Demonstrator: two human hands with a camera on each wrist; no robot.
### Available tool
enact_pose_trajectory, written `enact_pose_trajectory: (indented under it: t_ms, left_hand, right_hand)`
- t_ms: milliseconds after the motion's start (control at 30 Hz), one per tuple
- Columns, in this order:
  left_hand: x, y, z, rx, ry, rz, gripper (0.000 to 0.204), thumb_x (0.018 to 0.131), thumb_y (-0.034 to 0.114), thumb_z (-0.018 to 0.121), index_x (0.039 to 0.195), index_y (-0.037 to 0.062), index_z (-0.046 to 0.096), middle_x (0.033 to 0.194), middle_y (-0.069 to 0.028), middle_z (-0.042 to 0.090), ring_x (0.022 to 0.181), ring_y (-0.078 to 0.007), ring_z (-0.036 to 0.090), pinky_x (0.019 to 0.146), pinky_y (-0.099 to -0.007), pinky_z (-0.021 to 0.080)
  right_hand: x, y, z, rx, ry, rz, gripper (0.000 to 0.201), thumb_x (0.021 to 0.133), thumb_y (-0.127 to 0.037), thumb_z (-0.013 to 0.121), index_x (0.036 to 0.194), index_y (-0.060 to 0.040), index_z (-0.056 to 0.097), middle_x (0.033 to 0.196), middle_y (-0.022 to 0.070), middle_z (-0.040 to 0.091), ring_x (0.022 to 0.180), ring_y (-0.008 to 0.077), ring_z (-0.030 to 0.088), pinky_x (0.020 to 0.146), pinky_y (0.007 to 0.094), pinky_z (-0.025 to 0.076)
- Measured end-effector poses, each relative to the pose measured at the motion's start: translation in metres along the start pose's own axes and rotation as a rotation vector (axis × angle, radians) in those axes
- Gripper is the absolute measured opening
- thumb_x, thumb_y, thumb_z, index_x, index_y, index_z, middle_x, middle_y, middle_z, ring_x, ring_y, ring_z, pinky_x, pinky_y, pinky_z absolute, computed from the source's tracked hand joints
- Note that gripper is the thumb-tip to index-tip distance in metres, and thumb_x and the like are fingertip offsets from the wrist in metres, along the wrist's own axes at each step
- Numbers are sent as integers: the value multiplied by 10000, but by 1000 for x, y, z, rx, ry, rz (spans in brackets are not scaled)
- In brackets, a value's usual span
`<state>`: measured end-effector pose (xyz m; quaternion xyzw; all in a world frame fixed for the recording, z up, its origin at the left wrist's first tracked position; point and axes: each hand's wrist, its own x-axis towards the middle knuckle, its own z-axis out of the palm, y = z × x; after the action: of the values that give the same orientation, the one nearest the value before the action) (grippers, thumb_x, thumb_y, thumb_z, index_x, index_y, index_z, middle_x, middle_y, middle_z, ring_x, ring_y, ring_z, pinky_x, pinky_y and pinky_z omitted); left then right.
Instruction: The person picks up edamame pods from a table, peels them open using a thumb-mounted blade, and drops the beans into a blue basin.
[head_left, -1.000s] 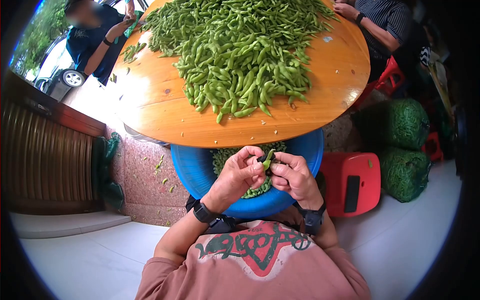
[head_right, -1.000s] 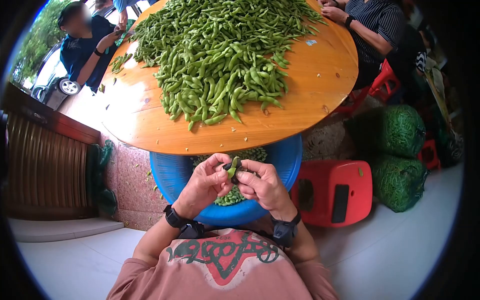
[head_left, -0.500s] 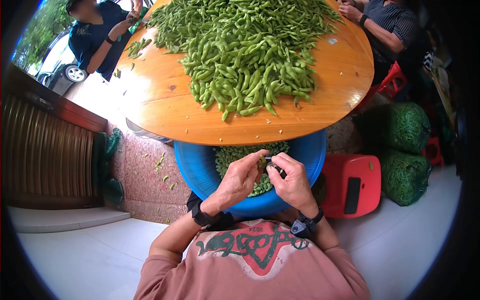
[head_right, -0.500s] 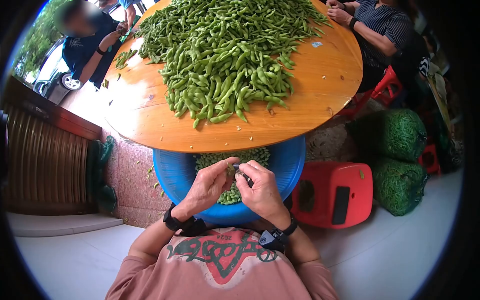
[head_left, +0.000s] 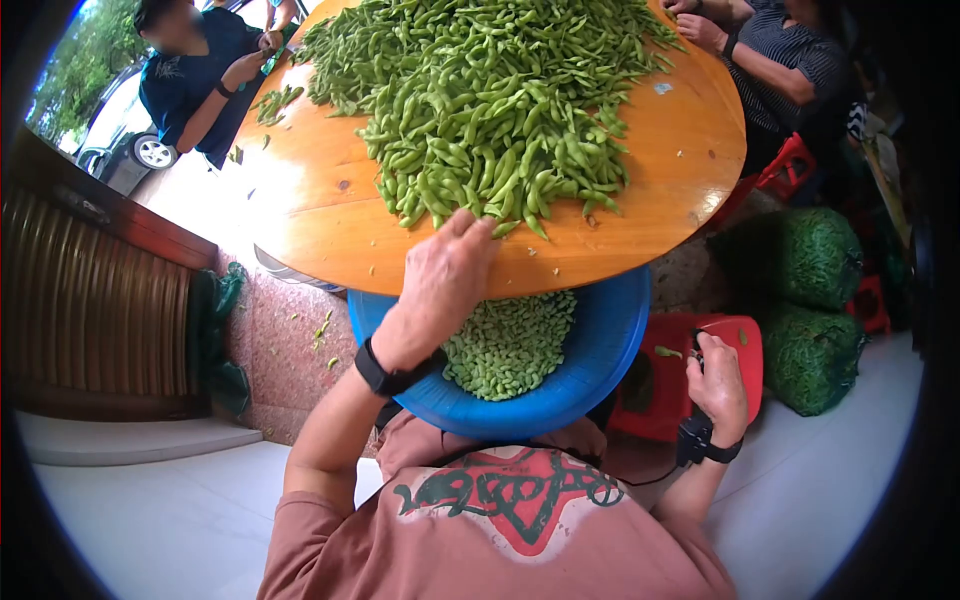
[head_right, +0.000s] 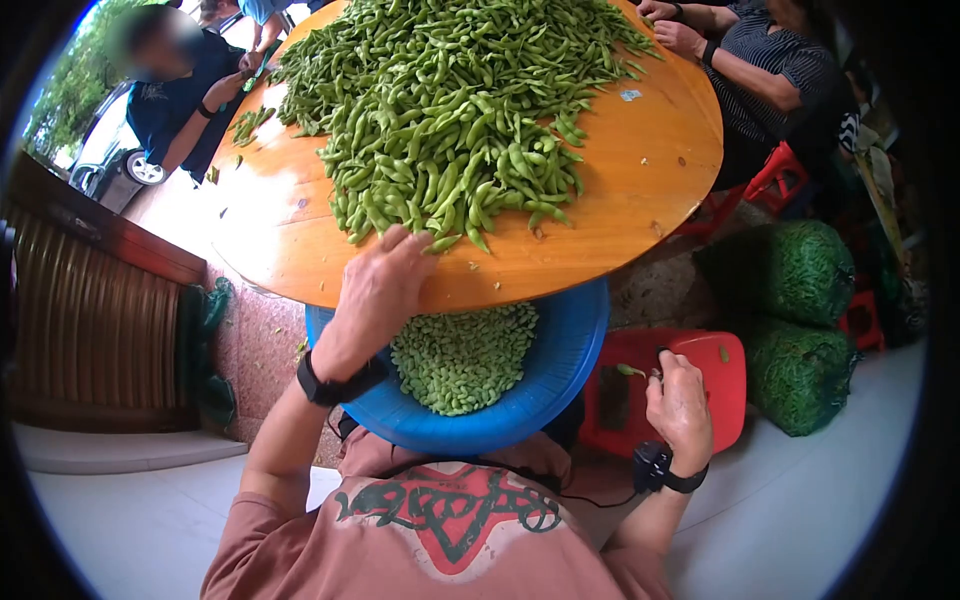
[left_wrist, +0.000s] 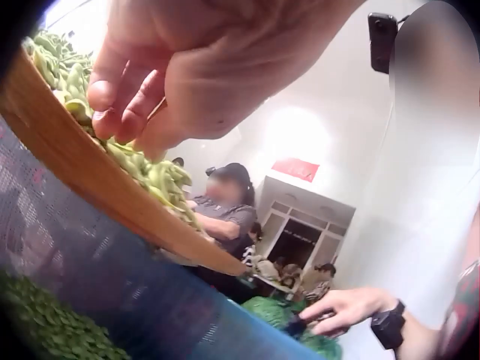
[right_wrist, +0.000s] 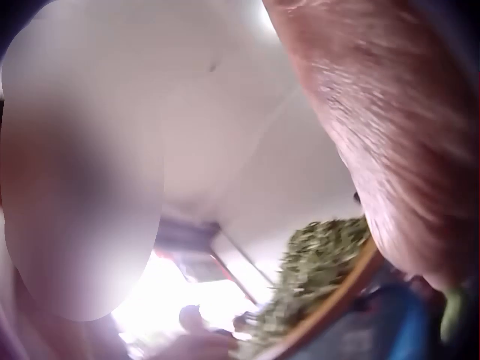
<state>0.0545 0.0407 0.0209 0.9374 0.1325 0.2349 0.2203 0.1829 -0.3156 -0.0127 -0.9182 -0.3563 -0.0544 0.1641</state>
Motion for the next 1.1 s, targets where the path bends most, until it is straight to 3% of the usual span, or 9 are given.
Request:
enact_pose_trajectory:
  t_ms: [100,200,267,333,400,467,733,1000,1100]
  left_hand:
    - [10,-21,16,112,-46,36,115,883,93,624,975,32,659,888,-142,570,773,-375,614,678,-444,508]
    - [5,-9,11,28,93,136,153,832,43,661,973,25,604,873,-133,575,752,-363,631,654,-446,527]
    - [-2,0,10,-105,61,104,174,841,28,670,1006,25,613,847,-101,596,723,-283,634,641,-377,528]
    - [-18,8,11,-236,23,60,197,850,12,680,1038,25,621,821,-69,617,694,-202,636,629,-309,528]
    - [-30,19,16,-741,-105,-272,215,868,-14,690,1063,9,602,807,-28,638,686,-93,606,620,-234,509]
    - [-35,19,20,-743,-88,-270,186,910,2,666,1078,5,587,810,-9,639,691,-58,589,607,-217,495]
    - [-42,13,25,-1181,-54,-462,94,912,24,682,977,28,614,791,1,649,658,-49,595,567,-203,483]
    - [-60,23,31,-1071,-103,-416,86,910,15,686,942,29,607,759,-5,641,636,-53,586,541,-204,465]
    - [-63,19,27,-1293,-192,-515,83,913,26,681,959,45,616,751,-26,640,609,-79,589,511,-204,439]
  right_hand:
    - [12,-14,-17,354,-140,290,111,852,-21,593,950,33,600,805,225,622,707,403,606,627,426,470]
    - [28,-40,1,386,141,219,88,865,-28,594,927,33,588,763,222,605,685,384,610,608,414,465]
    - [41,-70,10,546,152,189,78,888,-36,592,935,26,594,711,171,594,603,265,610,561,376,462]
    - [49,-102,19,948,-53,264,107,927,-61,587,989,13,632,673,63,571,556,109,546,501,290,431]
    - [59,-124,31,1337,-269,323,196,958,-91,581,1109,17,645,679,-29,526,552,29,477,471,212,379]
    - [69,-143,39,1524,-381,289,271,965,-87,575,1199,43,613,684,-57,494,549,18,444,461,189,345]
    - [75,-152,47,1593,-273,351,258,981,-104,568,1183,51,609,708,-46,511,552,14,453,460,183,359]
    - [68,-149,40,1508,-438,257,252,970,-90,583,1178,44,631,721,-41,511,575,18,455,481,188,369]
    - [68,-144,39,1558,-481,232,234,956,-73,600,1155,44,642,732,-34,522,571,16,446,473,187,349]
